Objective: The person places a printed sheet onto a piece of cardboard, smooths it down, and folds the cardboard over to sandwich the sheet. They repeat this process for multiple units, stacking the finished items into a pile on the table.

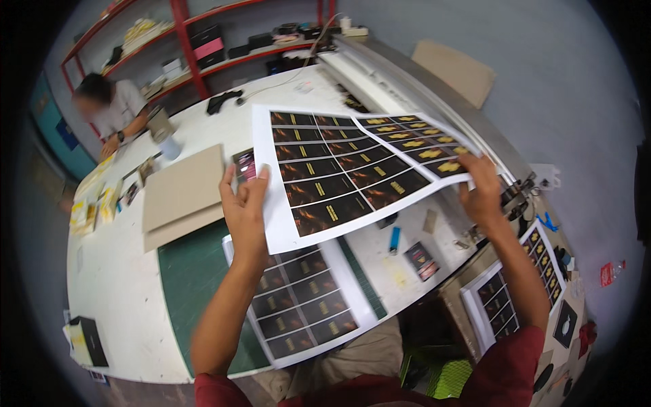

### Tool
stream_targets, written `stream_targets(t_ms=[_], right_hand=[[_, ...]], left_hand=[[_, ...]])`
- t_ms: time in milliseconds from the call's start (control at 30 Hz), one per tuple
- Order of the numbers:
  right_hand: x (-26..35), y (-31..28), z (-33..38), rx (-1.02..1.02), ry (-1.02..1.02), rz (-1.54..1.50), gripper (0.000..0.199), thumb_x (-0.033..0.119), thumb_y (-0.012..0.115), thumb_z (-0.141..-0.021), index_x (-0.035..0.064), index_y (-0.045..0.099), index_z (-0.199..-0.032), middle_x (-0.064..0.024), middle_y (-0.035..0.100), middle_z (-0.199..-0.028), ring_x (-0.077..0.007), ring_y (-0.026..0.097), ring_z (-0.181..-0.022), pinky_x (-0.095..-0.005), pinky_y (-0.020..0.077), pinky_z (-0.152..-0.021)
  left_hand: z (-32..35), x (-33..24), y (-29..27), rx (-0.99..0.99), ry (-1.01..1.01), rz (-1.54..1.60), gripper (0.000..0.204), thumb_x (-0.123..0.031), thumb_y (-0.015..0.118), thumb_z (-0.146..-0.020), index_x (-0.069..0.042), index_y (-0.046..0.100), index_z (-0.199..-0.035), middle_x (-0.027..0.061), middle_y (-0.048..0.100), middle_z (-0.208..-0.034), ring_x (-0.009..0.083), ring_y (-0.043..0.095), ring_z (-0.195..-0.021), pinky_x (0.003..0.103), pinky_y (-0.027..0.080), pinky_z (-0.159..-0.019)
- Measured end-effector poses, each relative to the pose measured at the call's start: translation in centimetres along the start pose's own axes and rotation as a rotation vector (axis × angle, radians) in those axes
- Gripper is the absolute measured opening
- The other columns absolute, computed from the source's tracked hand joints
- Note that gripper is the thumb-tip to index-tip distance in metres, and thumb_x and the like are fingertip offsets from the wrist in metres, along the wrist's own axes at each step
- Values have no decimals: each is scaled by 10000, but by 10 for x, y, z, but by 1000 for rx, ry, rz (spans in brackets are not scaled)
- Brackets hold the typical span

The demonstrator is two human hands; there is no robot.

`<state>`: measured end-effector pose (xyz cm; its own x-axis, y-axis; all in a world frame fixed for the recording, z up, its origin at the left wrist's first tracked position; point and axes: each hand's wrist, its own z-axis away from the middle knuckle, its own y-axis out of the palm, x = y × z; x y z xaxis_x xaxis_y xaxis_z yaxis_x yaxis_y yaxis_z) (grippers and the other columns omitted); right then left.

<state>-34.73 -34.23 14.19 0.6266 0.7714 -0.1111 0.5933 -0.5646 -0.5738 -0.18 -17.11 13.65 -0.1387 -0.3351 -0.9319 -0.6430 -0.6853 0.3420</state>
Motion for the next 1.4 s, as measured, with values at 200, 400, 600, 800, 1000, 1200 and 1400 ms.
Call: stream_targets(t_ms=[200, 400, 600, 800, 1000, 1200, 1400], right_hand=[[107, -86, -126, 454, -29, -205, 363, 15, 641, -621, 17, 622, -983, -159, 642, -867, -361, 609, -826, -369, 480, -789], [191, -74, -248, 957, -193, -492, 510, 182, 649, -557, -2, 589, -1029, -133, 598, -883, -246, 587, -835, -361, 478, -785], [252, 96, -233, 1241, -257, -497, 513, 209, 674, -536, 15, 613, -1008, -161, 629, -910, -239, 578, -838, -373, 472, -721], [282, 236, -143, 1319, -405, -379, 505, 206, 693, -554, 4, 652, -1015, -203, 687, -924, -377, 656, -888, -444, 525, -799], [367, 230, -135, 727, -362, -556, 438, 156, 709, -736, -7, 611, -1130, -226, 620, -1158, -369, 593, -1089, -449, 467, -932], [392, 276, -151, 589, -443, -525, 530, 226, 787, -725, -16, 606, -1161, -232, 637, -1127, -358, 608, -1083, -430, 486, -925], [394, 273, -169, 868, -353, -493, 561, 265, 806, -728, 23, 598, -1189, -205, 686, -985, -357, 657, -979, -416, 524, -863]], left_hand=[[37, -50, -136, 361, 427, 177, 880, -654, 123, -951, 56, 429, -1371, 286, 337, -1483, 354, 297, -1415, 448, 178, -1167], [111, -111, -207, 41, 569, -73, 667, -244, 550, -864, 78, 288, -1387, 267, 583, -1183, 315, 560, -1152, 410, 394, -1026], [93, -109, -269, -137, 166, -351, 701, 110, 521, -740, 57, 321, -1410, 156, 650, -1005, 139, 637, -873, 241, 503, -741], [54, -33, -328, -157, -58, -398, 701, 133, 520, -702, 102, 381, -1389, 116, 650, -969, 106, 598, -757, 215, 461, -643], [63, -16, -344, -136, -193, -367, 686, 115, 508, -722, 127, 353, -1389, 168, 654, -1042, 165, 653, -898, 265, 513, -776], [65, -9, -351, -148, -173, -369, 670, 123, 497, -720, 137, 373, -1378, 166, 657, -1032, 156, 653, -893, 258, 514, -768], [68, -11, -364, -154, -179, -370, 668, 132, 492, -712, 138, 391, -1372, 162, 662, -1012, 159, 658, -868, 251, 515, -746]])
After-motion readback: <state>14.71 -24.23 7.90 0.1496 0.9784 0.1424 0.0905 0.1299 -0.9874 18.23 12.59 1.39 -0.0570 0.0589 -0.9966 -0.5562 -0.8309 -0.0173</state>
